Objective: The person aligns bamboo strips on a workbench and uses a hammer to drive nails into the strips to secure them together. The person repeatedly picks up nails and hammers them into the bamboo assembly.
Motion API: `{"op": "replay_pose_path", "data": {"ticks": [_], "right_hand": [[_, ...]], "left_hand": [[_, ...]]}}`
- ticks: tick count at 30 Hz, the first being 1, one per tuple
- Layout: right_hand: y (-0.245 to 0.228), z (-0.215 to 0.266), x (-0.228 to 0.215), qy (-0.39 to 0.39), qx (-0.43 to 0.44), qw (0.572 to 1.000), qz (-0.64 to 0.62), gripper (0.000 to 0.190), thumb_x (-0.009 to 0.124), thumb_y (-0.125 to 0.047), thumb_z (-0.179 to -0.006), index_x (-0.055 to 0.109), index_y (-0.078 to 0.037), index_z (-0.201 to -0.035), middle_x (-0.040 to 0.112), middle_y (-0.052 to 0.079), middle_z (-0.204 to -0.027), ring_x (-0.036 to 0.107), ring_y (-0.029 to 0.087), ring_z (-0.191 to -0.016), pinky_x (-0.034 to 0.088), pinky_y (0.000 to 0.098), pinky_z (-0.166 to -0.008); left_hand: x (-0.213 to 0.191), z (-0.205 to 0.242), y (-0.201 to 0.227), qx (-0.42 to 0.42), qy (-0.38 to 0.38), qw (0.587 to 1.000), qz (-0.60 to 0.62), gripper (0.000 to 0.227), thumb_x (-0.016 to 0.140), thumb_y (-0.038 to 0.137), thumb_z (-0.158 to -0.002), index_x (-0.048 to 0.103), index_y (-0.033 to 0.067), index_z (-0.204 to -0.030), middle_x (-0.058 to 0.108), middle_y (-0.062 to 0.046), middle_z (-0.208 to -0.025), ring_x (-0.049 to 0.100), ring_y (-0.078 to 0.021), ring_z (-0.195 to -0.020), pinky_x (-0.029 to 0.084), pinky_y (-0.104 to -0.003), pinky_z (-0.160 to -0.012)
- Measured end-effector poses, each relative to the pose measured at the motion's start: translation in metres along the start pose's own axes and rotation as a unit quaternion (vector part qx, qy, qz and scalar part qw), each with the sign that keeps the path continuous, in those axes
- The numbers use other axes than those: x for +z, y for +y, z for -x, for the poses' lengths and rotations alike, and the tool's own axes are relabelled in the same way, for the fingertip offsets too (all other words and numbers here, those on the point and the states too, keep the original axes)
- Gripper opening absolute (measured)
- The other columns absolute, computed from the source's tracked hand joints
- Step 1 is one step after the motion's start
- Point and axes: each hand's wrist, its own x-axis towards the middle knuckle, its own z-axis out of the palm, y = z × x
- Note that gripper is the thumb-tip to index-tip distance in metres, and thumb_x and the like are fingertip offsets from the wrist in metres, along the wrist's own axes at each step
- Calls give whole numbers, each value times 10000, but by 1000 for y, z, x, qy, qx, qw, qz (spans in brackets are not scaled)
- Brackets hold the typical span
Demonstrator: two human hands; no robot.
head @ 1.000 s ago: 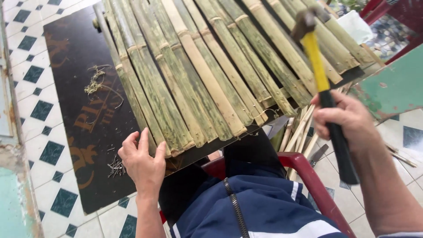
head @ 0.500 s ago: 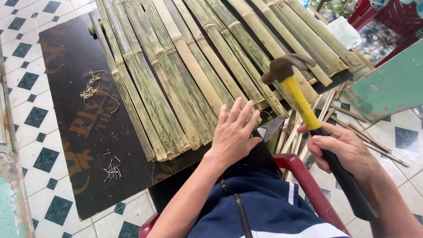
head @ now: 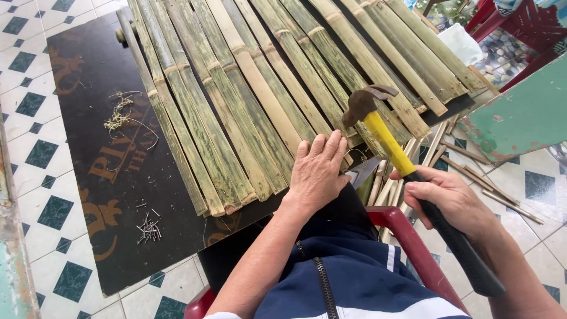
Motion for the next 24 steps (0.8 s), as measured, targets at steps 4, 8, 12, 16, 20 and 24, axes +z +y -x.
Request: {"op": "replay_pose_path", "data": {"ticks": [4, 8, 12, 16, 20, 24], "right_hand": [[-7, 5, 3, 14, -15, 1000, -4, 355, 442, -112, -826, 573, 63, -1105, 482, 81, -501, 412, 166, -313, 341, 237, -338], [-8, 6, 5, 27, -5, 999, -18, 357, 439, -98, -823, 570, 74, -1107, 477, 90, -508, 410, 177, -303, 347, 242, -336], [8, 1, 0, -13, -15, 999, -29, 349, 451, -99, -824, 562, 67, -1109, 491, 90, -501, 433, 176, -313, 368, 238, -343], [7, 3, 0, -7, -37, 998, -40, 367, 457, -100, -818, 552, 78, -1125, 483, 81, -503, 426, 168, -313, 363, 228, -344], [8, 5, -2, -18, -41, 999, -24, 357, 452, -105, -825, 555, 74, -1116, 494, 88, -494, 439, 178, -306, 392, 239, -355], [8, 2, -1, -15, -20, 999, -24, 361, 473, -97, -809, 582, 64, -1113, 495, 92, -488, 434, 173, -313, 359, 239, -354]], "left_hand": [[-1, 1, 0, 0, 17, 1000, 0, 727, 637, 515, -671, 482, 99, -1247, 435, -14, -1303, 395, -213, -1094, 319, -377, -893], [1, 0, 0, -5, 22, 1000, 7, 706, 656, 478, -665, 488, 103, -1239, 430, -14, -1303, 394, -218, -1096, 319, -386, -900], [-1, -1, 0, -5, 28, 1000, -4, 675, 670, 444, -681, 482, 116, -1240, 420, 2, -1287, 397, -209, -1094, 322, -376, -901], [-2, 0, -1, 0, 44, 999, 0, 622, 669, 379, -692, 500, 100, -1221, 440, -11, -1273, 408, -211, -1062, 320, -360, -871], [-2, 0, -1, -4, 37, 999, 4, 627, 669, 387, -696, 493, 99, -1224, 434, -9, -1277, 409, -213, -1075, 326, -374, -882], [-2, -1, -1, -5, 30, 1000, 8, 616, 660, 377, -711, 482, 107, -1236, 433, -9, -1294, 402, -216, -1099, 316, -378, -901]]}}
